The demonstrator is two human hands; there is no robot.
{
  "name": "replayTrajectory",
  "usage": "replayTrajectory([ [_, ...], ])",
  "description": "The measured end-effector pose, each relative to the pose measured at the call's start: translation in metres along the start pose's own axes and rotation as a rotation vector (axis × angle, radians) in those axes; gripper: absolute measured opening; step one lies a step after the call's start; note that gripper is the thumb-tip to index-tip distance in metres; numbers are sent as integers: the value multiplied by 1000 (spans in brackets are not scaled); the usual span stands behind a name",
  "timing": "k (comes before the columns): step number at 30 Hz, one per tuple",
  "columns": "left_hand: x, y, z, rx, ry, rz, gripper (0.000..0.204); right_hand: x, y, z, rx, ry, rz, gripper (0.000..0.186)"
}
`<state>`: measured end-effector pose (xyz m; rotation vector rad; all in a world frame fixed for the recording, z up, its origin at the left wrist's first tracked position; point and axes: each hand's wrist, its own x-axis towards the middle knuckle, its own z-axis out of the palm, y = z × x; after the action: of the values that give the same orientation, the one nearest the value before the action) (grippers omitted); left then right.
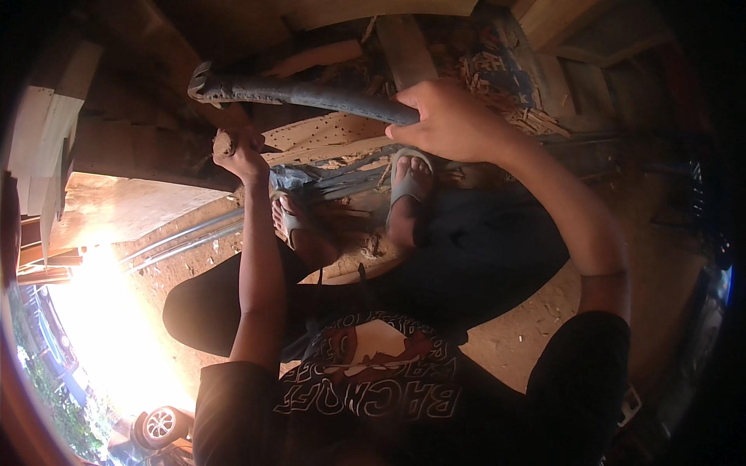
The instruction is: The person sits on the floor and uses a hammer to repeatedly strike a small cylindrical wooden piece held in the left hand. The person occasionally repositions the wood and continues striking it against a larger wooden board.
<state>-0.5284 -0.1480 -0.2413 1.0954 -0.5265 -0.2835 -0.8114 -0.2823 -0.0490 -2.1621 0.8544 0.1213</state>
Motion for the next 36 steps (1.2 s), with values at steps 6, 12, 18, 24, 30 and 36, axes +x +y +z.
replayTrajectory([
  [6, -1, -3, -1, -10, 1, 23, 13, 1, -1, 4, 0, -19, 34, 27],
  [12, -2, -3, -1, 29, -1, 22, 13, 3, -4, 2, -51, -4, -49, 26],
  [18, -4, -2, 9, 60, -5, 81, 15, -2, -8, 5, -10, 2, -59, 25],
  [24, -3, -3, 11, -11, -50, 43, 10, -7, -4, 4, 0, 47, -217, 27],
  [30, -1, -4, 2, 15, -90, 75, 9, 2, 6, 11, 50, -41, -125, 28],
  [36, -3, -6, 1, -8, -40, 3, 10, 4, 10, 12, 74, -22, -100, 27],
])
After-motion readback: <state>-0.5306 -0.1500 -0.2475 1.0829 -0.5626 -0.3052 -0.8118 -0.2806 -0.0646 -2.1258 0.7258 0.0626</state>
